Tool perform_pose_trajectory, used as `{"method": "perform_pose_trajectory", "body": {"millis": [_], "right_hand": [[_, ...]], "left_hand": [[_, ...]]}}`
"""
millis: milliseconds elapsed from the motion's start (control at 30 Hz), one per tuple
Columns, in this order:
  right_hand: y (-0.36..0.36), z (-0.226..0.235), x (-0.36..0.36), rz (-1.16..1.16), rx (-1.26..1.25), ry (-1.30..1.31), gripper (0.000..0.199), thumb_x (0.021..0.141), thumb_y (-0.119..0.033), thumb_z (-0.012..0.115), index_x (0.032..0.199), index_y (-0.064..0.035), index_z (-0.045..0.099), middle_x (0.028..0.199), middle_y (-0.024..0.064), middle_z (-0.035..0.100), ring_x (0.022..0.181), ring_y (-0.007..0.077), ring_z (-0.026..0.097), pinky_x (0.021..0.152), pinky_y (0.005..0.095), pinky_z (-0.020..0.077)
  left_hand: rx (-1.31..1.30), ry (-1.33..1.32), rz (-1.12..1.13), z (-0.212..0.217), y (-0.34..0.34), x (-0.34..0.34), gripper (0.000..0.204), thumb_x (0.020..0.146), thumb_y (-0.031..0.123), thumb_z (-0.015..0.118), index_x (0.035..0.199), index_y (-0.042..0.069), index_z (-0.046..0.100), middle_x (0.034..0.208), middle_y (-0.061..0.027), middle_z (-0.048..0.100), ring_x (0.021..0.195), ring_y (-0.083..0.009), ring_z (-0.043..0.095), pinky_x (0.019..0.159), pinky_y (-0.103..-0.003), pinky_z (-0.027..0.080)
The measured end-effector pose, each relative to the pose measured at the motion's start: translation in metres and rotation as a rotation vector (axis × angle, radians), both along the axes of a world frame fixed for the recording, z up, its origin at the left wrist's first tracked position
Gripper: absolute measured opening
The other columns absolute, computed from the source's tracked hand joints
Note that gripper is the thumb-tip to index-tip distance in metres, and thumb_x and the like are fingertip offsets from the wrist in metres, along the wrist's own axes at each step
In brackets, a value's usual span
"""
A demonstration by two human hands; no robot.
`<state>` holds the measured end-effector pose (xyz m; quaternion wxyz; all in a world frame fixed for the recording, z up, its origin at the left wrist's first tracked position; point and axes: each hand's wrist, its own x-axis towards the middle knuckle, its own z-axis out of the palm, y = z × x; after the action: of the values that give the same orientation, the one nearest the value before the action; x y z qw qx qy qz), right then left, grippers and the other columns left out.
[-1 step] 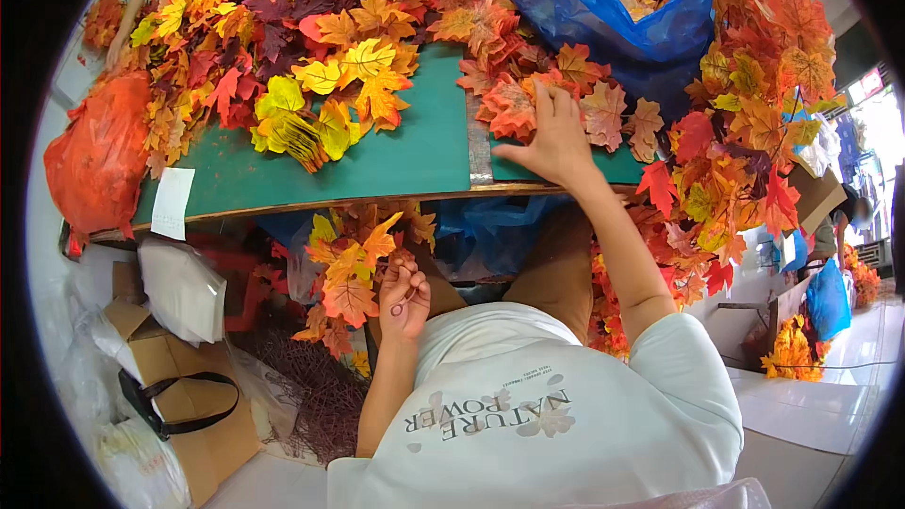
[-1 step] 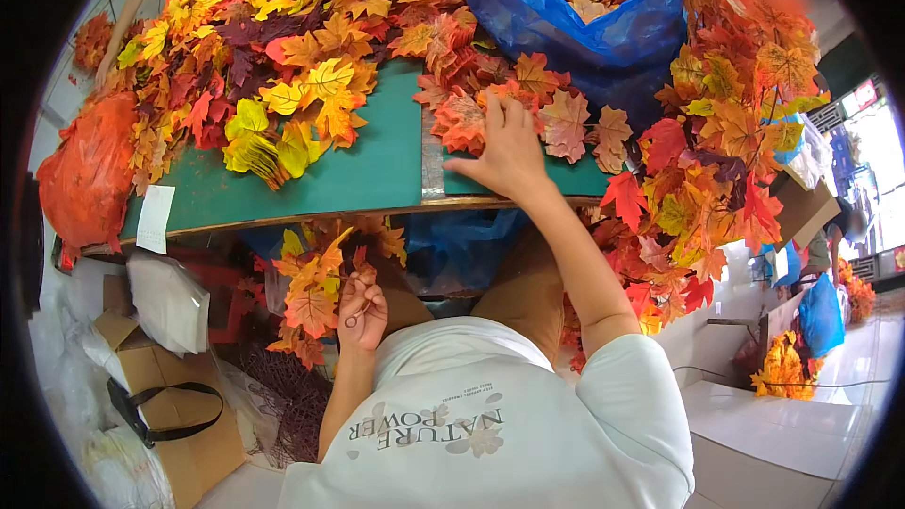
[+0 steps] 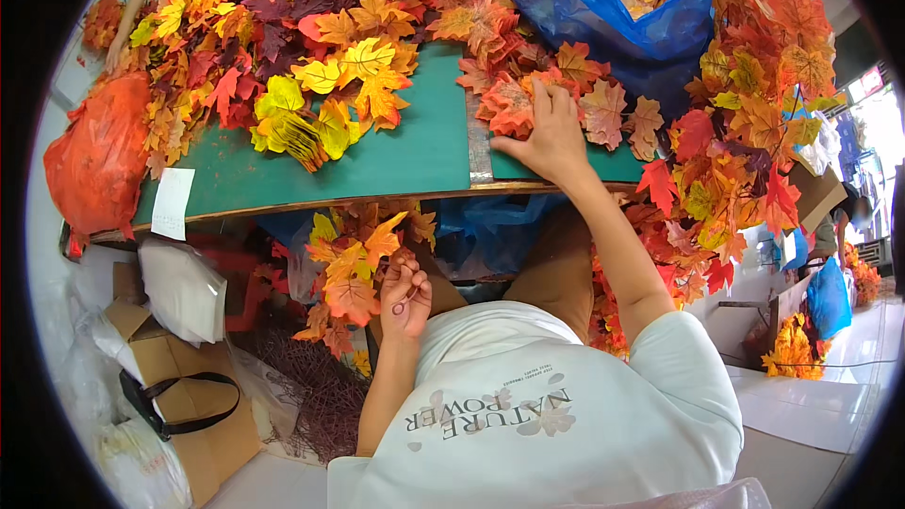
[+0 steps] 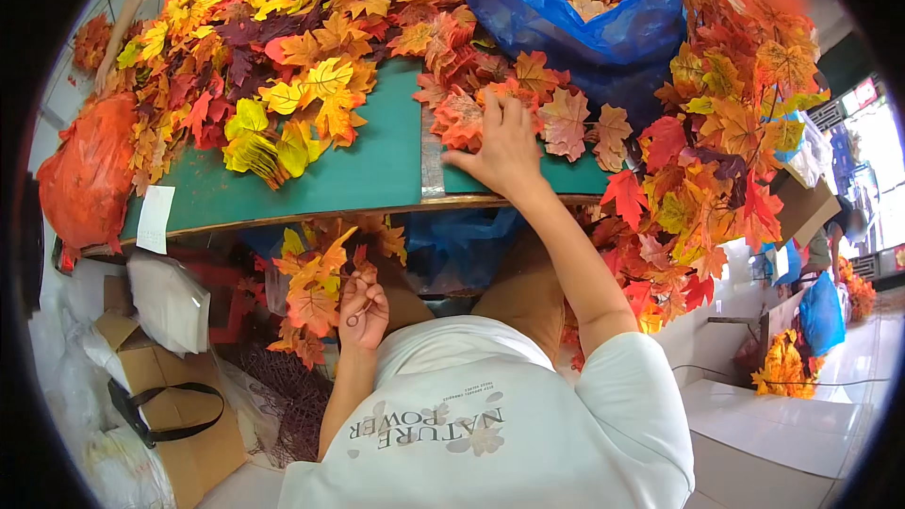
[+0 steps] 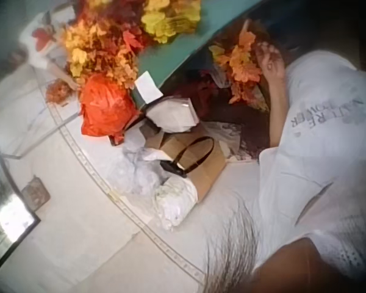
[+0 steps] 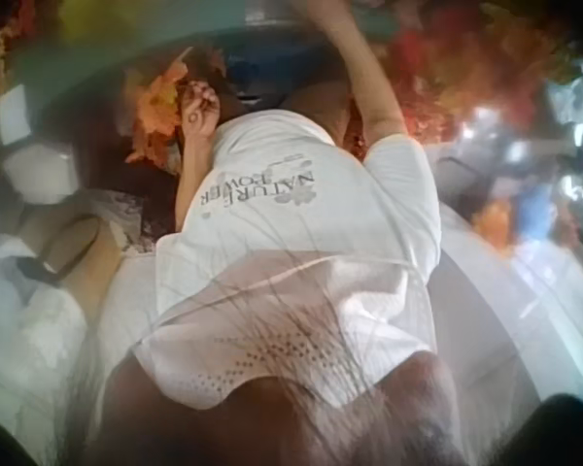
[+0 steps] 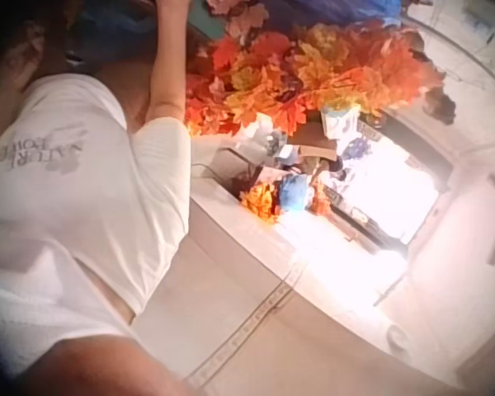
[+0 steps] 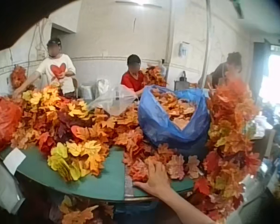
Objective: Assembling artificial maple leaves by attaching individual leaves onto plastic stem structures.
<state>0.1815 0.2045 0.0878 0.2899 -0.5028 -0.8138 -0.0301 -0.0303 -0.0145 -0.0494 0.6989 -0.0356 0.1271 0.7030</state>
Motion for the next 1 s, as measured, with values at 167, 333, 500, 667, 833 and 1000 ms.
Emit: {"method": "perform_pose_trajectory", "body": {"millis": [167,333,500,667,833,1000], "right_hand": [[0.028,-0.023,0.001,-0.041,0.063,-0.079,0.046,0.064,-0.01,0.068,0.108,-0.0039,0.055,0.101,0.0153,0.054,0.096,0.0341,0.052,0.08,0.0398,0.0452],[0.033,-0.017,0.015,0.087,0.142,0.188,0.04,0.062,0.002,0.063,0.102,-0.0031,0.059,0.097,0.0146,0.059,0.093,0.0341,0.056,0.077,0.0382,0.0477],[0.036,0.014,0.028,0.001,-0.016,0.836,0.021,0.085,-0.01,0.062,0.104,-0.0012,0.059,0.096,0.0056,0.063,0.079,0.0156,0.06,0.066,0.0282,0.0481],[0.057,0.008,0.023,0.316,-0.512,1.843,0.022,0.087,-0.005,0.059,0.108,-0.0021,0.054,0.097,0.004,0.062,0.081,0.0153,0.061,0.069,0.0276,0.0527],[0.055,-0.026,0.015,0.15,-0.542,1.395,0.03,0.086,-0.011,0.062,0.111,0.0017,0.05,0.106,0.0099,0.059,0.092,0.0196,0.059,0.079,0.0306,0.0487],[0.035,-0.026,0.032,-0.145,-0.024,0.44,0.067,0.082,-0.021,0.067,0.131,0.0073,0.031,0.123,0.0211,0.046,0.113,0.0318,0.046,0.097,0.0395,0.0367]], "left_hand": [[0.002,0.03,0.0,0.002,0.0,0.006,0.011,0.089,0.005,0.055,0.1,0.008,0.057,0.093,-0.0049,0.059,0.076,-0.0141,0.056,0.068,-0.026,0.052],[-0.045,0.021,0.019,-0.007,-0.007,0.003,0.01,0.089,0.006,0.056,0.099,0.007,0.058,0.092,-0.0049,0.06,0.076,-0.0142,0.057,0.067,-0.026,0.053],[-0.079,0.051,0.018,-0.006,-0.005,0.002,0.009,0.088,0.005,0.056,0.097,0.007,0.059,0.091,-0.0047,0.06,0.076,-0.0144,0.057,0.066,-0.025,0.052],[-0.078,0.052,0.001,-0.006,-0.001,0.006,0.01,0.088,0.005,0.056,0.097,0.008,0.059,0.091,-0.0051,0.061,0.075,-0.0146,0.057,0.066,-0.025,0.052],[-0.101,0.048,0.005,-0.007,-0.003,0.007,0.011,0.088,0.004,0.055,0.098,0.007,0.06,0.092,-0.0053,0.061,0.076,-0.0148,0.058,0.066,-0.025,0.052],[-0.148,0.054,0.015,-0.009,-0.005,0.007,0.012,0.088,0.003,0.056,0.097,0.008,0.06,0.092,-0.0051,0.061,0.076,-0.0154,0.059,0.067,-0.026,0.052]]}}
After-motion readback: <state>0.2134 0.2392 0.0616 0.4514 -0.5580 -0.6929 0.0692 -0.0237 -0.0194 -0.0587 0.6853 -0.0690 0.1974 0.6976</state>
